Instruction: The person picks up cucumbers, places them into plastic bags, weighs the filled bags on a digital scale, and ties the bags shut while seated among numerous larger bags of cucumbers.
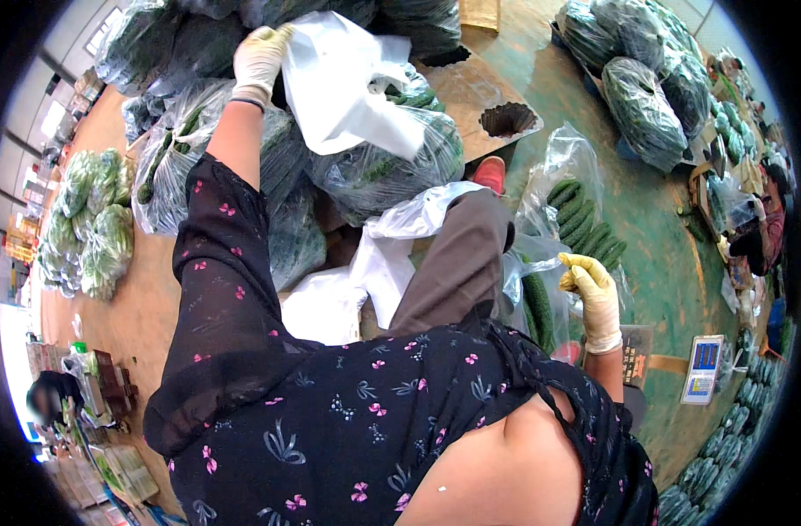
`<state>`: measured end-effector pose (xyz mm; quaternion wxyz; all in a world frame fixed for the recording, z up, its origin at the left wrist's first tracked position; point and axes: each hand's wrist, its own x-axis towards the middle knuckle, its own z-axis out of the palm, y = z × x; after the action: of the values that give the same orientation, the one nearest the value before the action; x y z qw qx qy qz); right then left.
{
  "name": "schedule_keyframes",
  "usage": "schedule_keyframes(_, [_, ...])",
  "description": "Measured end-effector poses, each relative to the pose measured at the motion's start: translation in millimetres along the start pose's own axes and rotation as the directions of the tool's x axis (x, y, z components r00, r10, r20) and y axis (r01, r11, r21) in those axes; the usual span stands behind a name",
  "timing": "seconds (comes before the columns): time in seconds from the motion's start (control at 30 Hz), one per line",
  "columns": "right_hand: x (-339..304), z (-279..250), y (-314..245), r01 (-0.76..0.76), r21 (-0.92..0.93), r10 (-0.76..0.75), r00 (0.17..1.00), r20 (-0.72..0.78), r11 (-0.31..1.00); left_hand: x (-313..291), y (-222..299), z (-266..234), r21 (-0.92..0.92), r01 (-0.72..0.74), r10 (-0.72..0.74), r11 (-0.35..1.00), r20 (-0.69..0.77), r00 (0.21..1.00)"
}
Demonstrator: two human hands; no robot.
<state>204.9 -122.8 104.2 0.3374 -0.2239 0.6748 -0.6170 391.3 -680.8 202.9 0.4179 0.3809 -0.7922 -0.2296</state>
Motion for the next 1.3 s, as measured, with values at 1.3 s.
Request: schedule_keyframes(1.3, [-36,-54,25,0.361,0.72,-0.307,0.928,-0.213,0.593,-291,213,100,-0.39,-0.588,0.703,0.709,0.454,0.547])
